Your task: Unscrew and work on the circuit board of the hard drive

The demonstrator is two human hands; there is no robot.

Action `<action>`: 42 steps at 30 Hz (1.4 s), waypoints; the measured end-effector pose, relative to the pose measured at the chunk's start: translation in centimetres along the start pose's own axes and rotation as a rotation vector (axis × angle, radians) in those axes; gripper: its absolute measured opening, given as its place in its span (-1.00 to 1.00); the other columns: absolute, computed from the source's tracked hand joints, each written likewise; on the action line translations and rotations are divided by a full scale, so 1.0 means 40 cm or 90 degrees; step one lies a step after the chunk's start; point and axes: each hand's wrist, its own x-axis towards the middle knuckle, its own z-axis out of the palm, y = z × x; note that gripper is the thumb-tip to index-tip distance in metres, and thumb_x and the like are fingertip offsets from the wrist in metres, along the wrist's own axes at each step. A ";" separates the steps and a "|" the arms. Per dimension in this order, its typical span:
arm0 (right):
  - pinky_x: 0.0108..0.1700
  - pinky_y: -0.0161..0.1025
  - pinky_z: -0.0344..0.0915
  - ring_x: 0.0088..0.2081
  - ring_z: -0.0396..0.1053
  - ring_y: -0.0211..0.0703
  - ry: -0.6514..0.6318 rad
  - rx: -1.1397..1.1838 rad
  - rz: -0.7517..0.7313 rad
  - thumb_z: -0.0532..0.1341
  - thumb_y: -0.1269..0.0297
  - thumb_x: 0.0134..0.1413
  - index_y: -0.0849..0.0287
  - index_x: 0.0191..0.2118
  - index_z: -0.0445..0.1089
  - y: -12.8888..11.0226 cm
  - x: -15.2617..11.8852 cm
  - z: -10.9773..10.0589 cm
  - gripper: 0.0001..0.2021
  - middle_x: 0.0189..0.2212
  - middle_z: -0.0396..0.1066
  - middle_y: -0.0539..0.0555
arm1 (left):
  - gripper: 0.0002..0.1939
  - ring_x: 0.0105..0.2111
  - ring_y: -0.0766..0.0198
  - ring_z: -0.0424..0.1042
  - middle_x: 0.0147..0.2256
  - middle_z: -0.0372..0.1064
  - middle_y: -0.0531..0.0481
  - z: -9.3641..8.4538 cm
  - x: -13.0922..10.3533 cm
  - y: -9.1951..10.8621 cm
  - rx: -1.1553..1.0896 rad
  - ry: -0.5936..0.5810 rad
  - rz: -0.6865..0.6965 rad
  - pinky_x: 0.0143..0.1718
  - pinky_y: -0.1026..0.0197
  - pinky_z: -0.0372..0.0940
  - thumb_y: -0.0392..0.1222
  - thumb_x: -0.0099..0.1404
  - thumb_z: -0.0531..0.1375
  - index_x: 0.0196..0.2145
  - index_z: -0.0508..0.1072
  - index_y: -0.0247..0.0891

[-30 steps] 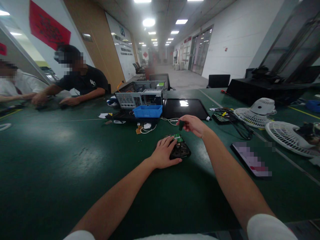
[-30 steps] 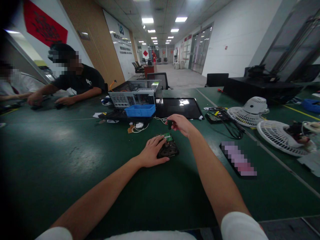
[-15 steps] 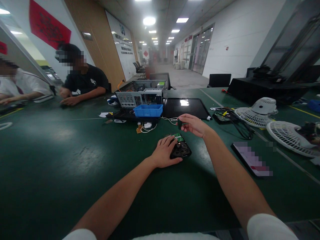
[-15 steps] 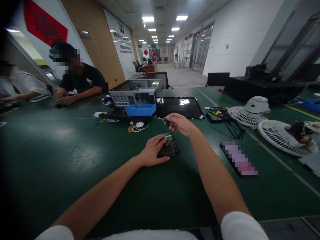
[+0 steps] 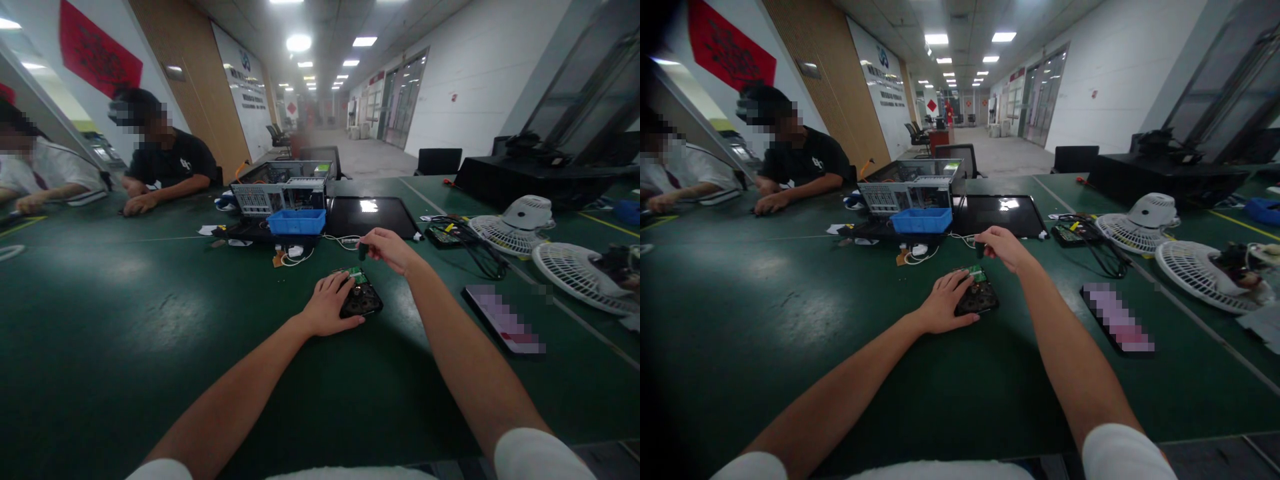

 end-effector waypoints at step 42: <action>-0.64 -0.34 0.03 -0.57 0.27 -0.33 -0.069 0.014 0.030 0.29 0.19 0.06 0.18 -0.22 0.54 -0.018 -0.012 -0.003 -0.79 -0.23 0.56 0.13 | 0.04 0.37 -0.23 -0.12 0.40 -0.11 -0.23 0.003 0.000 -0.004 -0.009 0.000 -0.003 0.33 -0.27 -0.11 0.50 0.22 0.10 0.44 -0.05 -0.15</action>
